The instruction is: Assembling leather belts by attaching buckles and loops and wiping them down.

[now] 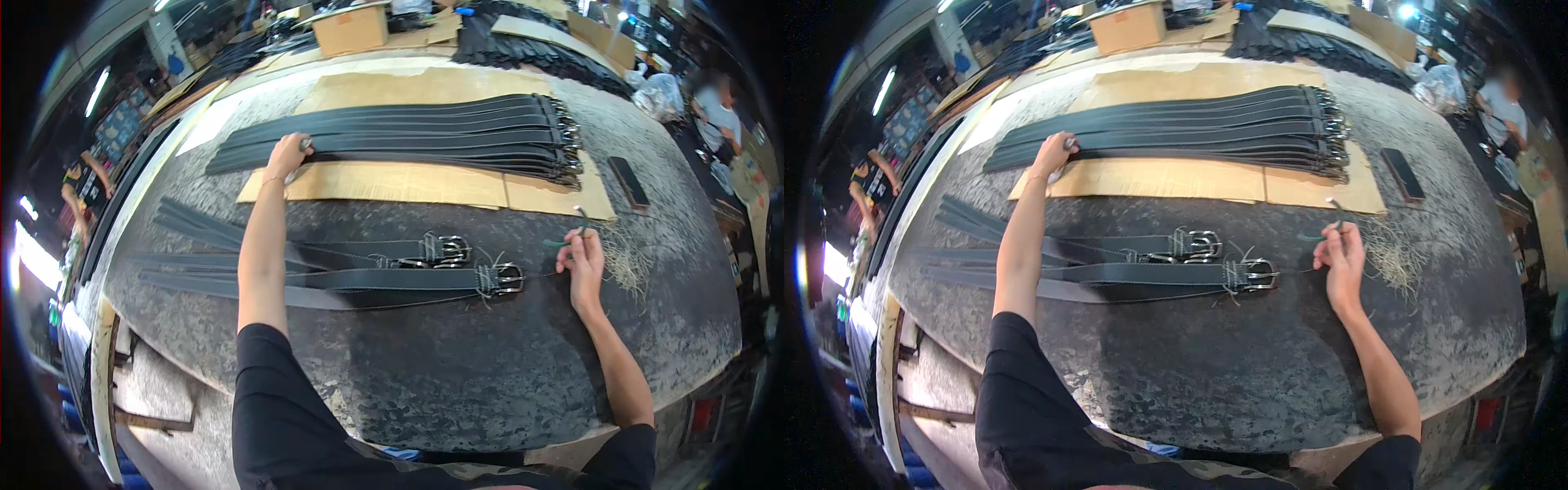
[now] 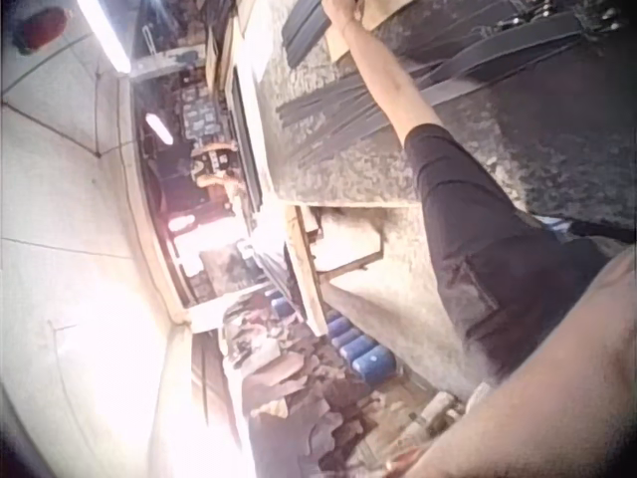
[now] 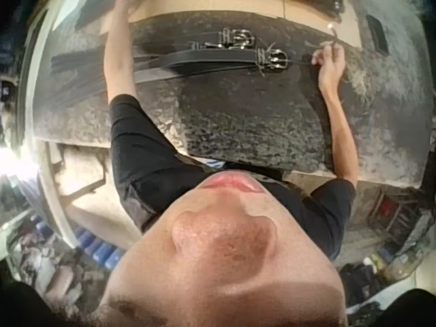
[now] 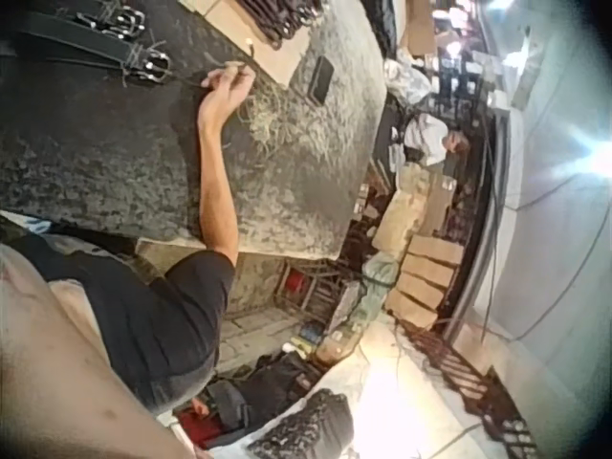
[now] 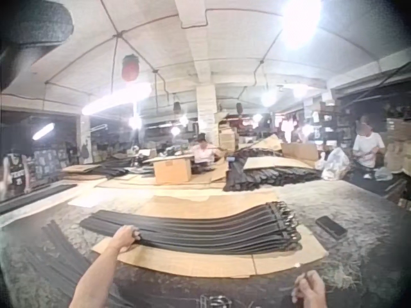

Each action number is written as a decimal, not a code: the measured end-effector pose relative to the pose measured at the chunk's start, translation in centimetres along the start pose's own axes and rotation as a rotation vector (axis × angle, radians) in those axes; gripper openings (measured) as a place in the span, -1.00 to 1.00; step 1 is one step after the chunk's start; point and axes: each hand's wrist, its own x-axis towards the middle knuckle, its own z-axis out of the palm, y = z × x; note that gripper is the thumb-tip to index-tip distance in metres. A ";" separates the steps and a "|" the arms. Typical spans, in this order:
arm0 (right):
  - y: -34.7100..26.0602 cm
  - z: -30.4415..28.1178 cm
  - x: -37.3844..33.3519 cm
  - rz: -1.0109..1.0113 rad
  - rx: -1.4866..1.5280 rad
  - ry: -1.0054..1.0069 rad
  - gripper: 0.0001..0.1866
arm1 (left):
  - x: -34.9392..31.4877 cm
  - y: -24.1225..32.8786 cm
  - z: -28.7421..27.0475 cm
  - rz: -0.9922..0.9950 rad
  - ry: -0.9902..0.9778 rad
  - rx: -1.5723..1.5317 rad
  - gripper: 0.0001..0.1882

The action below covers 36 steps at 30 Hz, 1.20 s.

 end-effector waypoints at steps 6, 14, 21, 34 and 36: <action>-0.1 -1.2 0.6 0.001 -0.028 0.040 -0.86 | -0.2 1.1 1.1 0.024 0.104 -0.044 -0.75; 0.1 -0.3 0.8 0.024 -0.004 0.044 -0.86 | -1.8 -0.1 3.0 -0.152 0.356 0.001 -0.57; -0.1 -0.6 0.7 0.033 -0.039 0.056 -0.85 | -1.3 1.5 3.1 -0.392 0.307 0.145 -0.45; -0.7 -0.7 1.0 0.029 -0.048 0.090 -0.82 | 1.1 12.4 1.4 0.072 0.197 -0.015 -0.65; -0.6 -0.1 1.2 0.046 0.013 0.078 -0.83 | 1.4 17.8 1.2 0.308 0.050 -0.022 -0.65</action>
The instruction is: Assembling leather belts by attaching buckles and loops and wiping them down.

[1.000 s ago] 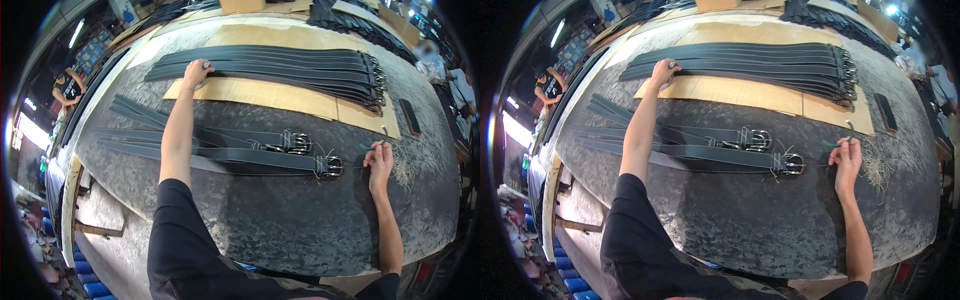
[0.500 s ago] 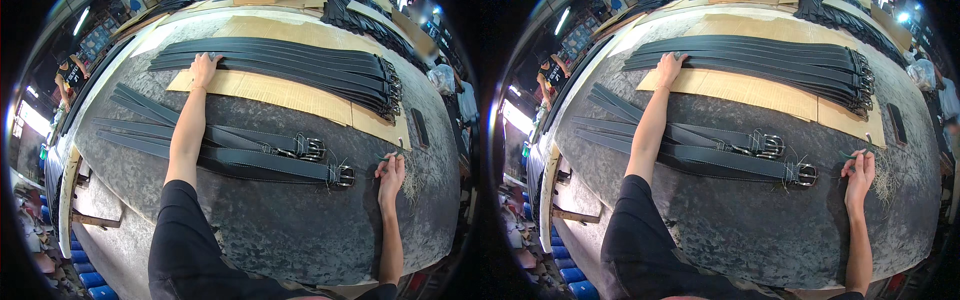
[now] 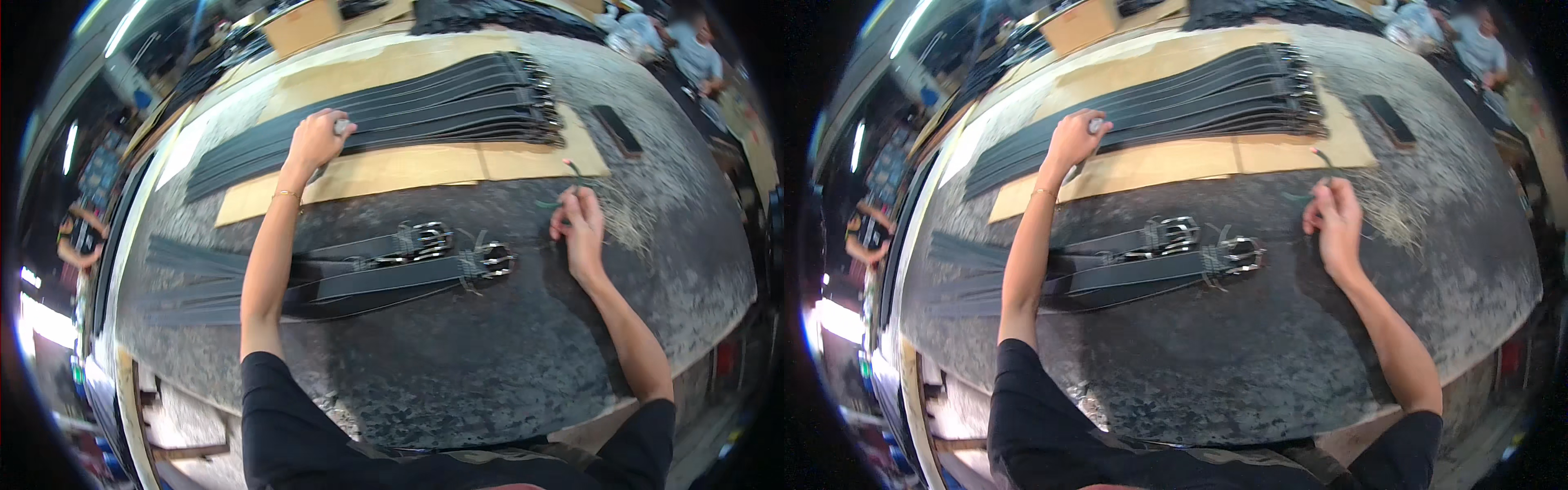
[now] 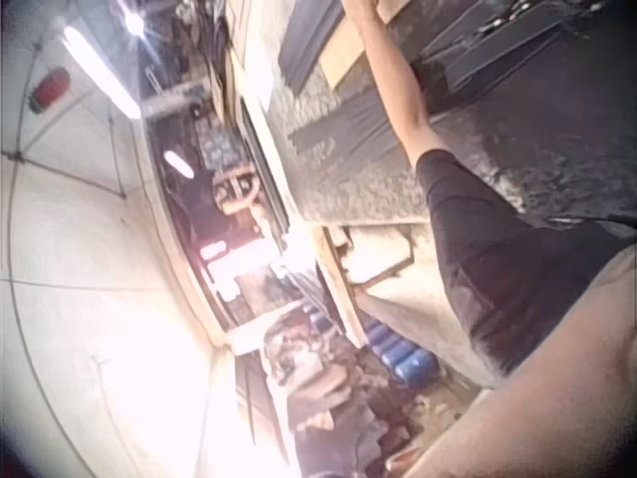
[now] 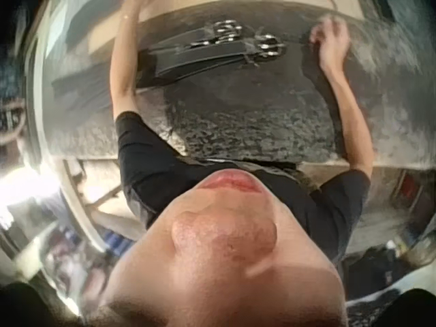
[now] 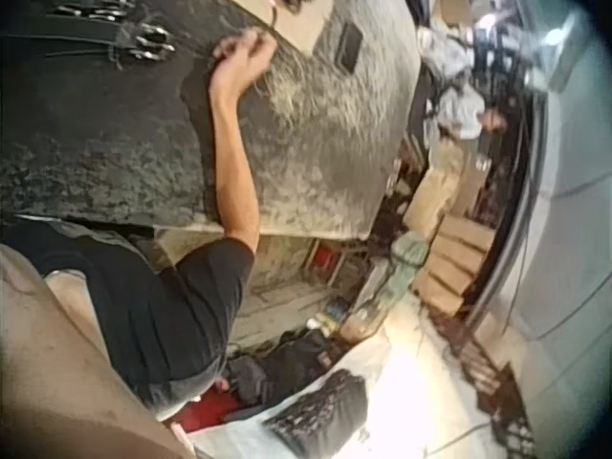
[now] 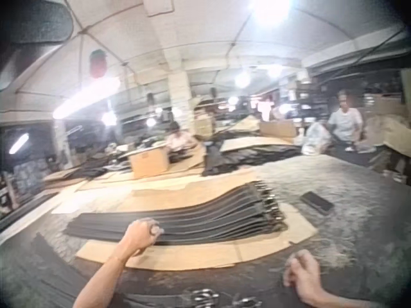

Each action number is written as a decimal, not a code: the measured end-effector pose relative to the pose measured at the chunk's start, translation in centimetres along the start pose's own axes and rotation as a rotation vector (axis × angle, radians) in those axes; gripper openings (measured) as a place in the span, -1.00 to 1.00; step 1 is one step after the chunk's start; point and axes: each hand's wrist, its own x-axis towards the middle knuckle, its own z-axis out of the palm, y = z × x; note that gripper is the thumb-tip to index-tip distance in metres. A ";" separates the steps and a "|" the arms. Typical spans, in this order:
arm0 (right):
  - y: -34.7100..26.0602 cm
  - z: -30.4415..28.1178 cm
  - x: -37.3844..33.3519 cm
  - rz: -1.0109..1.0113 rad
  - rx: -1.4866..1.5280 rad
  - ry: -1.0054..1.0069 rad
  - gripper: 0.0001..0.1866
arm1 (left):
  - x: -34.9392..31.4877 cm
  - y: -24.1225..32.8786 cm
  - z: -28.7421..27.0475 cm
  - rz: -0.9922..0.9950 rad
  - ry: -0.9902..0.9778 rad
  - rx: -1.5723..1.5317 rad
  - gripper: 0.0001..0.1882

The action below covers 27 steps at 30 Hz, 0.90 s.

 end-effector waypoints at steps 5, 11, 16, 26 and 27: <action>0.2 -0.7 -0.1 -0.021 0.082 0.133 -0.85 | 7.2 14.6 2.9 0.338 -0.100 -0.184 -0.59; 1.2 -0.9 0.1 -0.031 0.171 0.139 -0.86 | 10.0 22.6 8.2 0.389 0.034 -0.209 -0.68; 0.6 -0.5 0.1 -0.052 0.120 0.118 -0.88 | 11.8 22.6 8.5 0.460 0.112 -0.143 -0.76; 0.7 -0.7 0.2 -0.027 0.088 0.120 -0.88 | 13.5 22.9 9.0 0.352 0.055 -0.222 -0.72; 0.8 -0.7 0.1 -0.028 0.086 0.123 -0.88 | 13.1 23.0 8.9 0.348 0.066 -0.254 -0.68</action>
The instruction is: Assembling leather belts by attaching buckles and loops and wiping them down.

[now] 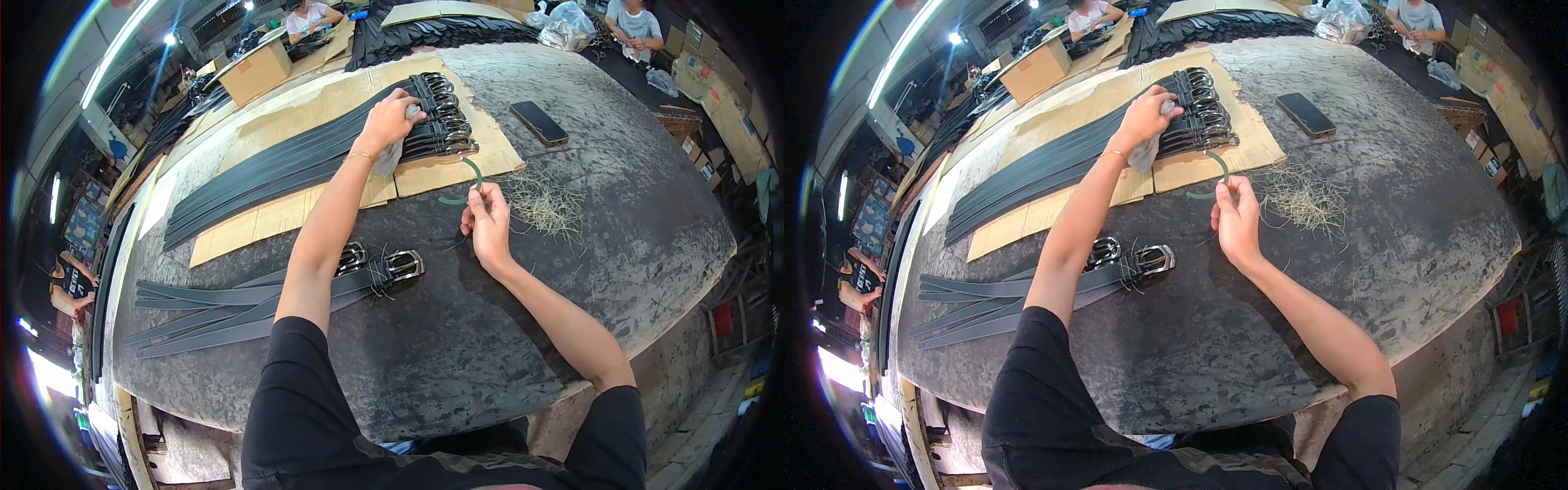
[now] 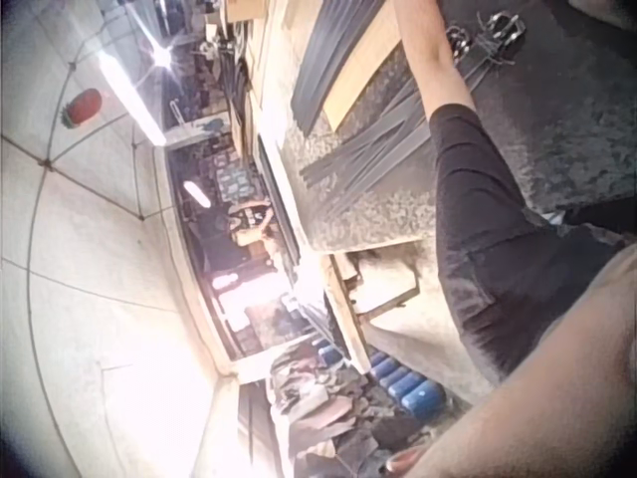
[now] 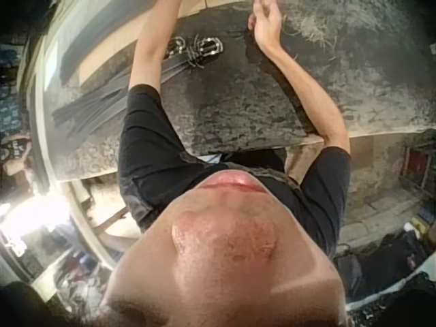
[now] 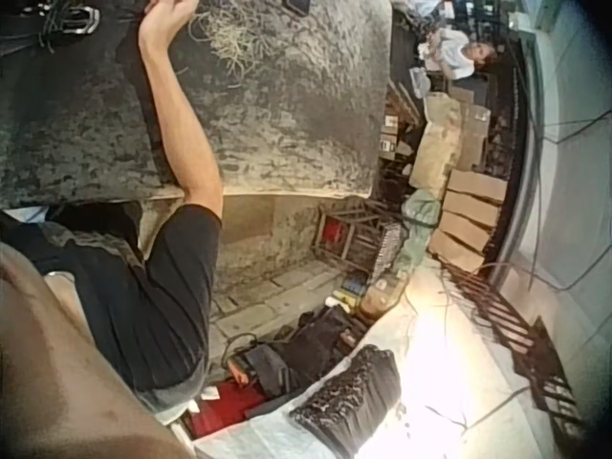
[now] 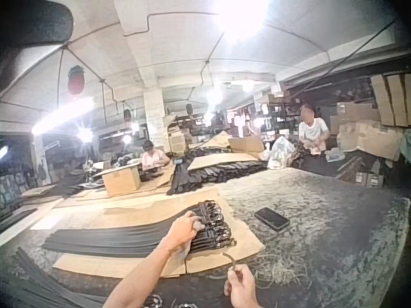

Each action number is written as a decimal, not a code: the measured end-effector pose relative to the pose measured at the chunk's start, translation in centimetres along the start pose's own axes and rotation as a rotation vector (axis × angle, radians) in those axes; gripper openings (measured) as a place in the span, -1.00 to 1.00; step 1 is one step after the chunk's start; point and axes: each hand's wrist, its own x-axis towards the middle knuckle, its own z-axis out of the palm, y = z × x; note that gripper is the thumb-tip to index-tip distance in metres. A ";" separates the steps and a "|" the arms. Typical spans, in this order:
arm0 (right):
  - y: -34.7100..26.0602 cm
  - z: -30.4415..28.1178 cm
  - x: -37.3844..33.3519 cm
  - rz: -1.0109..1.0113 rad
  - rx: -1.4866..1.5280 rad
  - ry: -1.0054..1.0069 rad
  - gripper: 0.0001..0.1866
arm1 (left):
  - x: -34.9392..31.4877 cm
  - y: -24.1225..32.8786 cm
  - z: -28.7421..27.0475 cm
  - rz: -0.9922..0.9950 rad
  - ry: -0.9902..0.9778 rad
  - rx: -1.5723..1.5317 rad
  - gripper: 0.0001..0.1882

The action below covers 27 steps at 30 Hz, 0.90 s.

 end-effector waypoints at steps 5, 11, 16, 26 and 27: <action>0.1 0.3 0.0 -0.023 -0.004 0.021 -0.89 | -0.1 -0.5 -0.6 0.035 -0.022 0.000 -0.54; 0.5 0.2 0.2 0.007 0.060 0.067 -0.88 | -0.1 -3.3 -1.2 -0.107 0.001 -0.089 -0.58; 0.0 0.1 0.2 -0.005 0.062 0.055 -0.87 | 0.4 -5.0 -0.1 -0.154 -0.152 -0.059 -0.65; 0.1 0.8 -0.1 0.002 0.107 0.003 -0.87 | -1.2 -9.6 -1.1 -0.325 -0.084 -0.047 -0.64; 0.3 0.1 0.1 0.010 0.120 0.035 -0.86 | -0.7 -9.3 -1.4 -0.493 -0.237 0.017 -0.65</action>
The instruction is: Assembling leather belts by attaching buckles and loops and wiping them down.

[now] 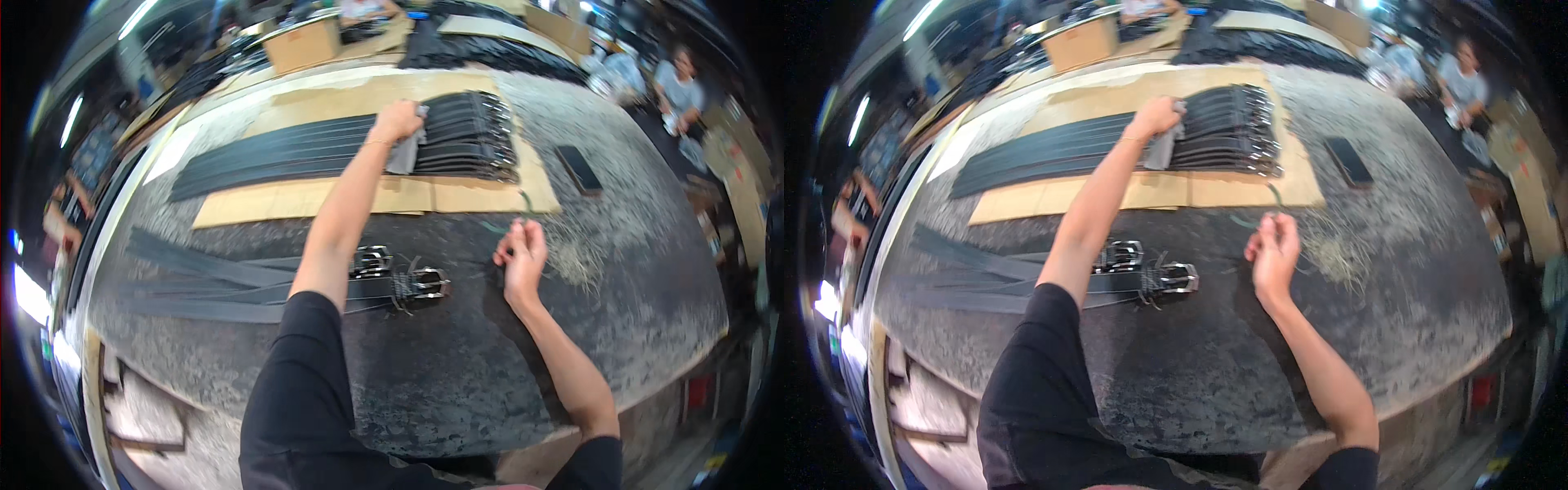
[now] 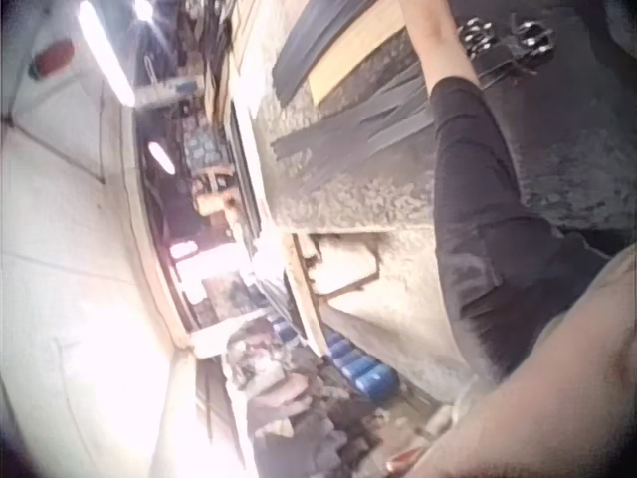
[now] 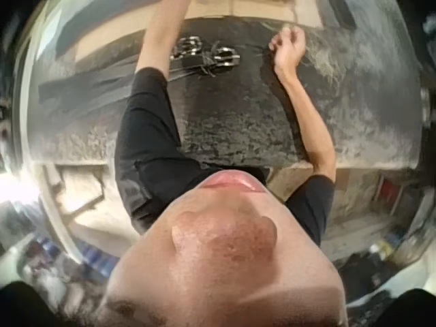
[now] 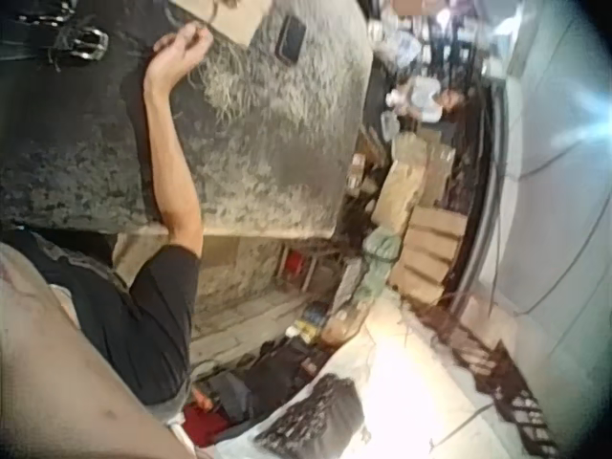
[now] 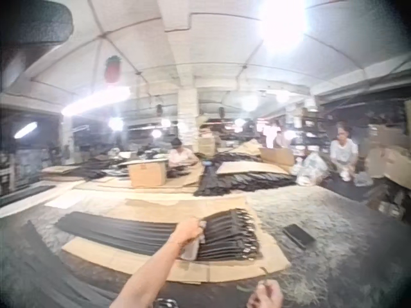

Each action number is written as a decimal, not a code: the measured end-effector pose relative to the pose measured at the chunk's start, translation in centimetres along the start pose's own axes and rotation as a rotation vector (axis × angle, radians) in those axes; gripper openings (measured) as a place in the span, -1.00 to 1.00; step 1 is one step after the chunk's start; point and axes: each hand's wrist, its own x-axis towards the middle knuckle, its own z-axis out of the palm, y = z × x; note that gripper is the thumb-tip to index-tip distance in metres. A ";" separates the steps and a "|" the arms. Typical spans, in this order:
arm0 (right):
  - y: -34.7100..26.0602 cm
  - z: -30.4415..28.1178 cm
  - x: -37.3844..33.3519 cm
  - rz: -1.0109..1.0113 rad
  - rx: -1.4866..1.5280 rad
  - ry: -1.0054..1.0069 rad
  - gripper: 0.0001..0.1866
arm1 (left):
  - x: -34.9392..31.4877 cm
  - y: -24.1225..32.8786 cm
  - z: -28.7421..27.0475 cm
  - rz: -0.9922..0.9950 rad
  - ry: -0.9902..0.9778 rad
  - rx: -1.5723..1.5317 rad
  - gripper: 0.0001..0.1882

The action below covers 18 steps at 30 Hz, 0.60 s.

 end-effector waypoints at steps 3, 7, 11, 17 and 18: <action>-0.1 -0.4 -0.1 0.001 -0.017 0.012 -0.89 | -1.2 -2.8 -0.8 -0.111 0.012 0.185 -0.63; -0.2 0.3 0.0 0.032 -0.015 0.022 -0.90 | -4.1 -8.5 -3.0 -0.272 -0.023 0.252 -0.62; -0.4 0.4 0.1 0.029 -0.020 0.020 -0.89 | -8.0 -15.2 -5.7 -0.394 0.069 0.368 -0.52; -0.4 0.2 0.0 0.024 -0.069 0.005 -0.87 | -13.4 -22.1 -8.1 -0.604 0.128 0.408 -0.48; -0.4 0.1 0.0 0.025 -0.080 -0.002 -0.87 | -14.1 -22.7 -8.4 -0.638 0.174 0.424 -0.50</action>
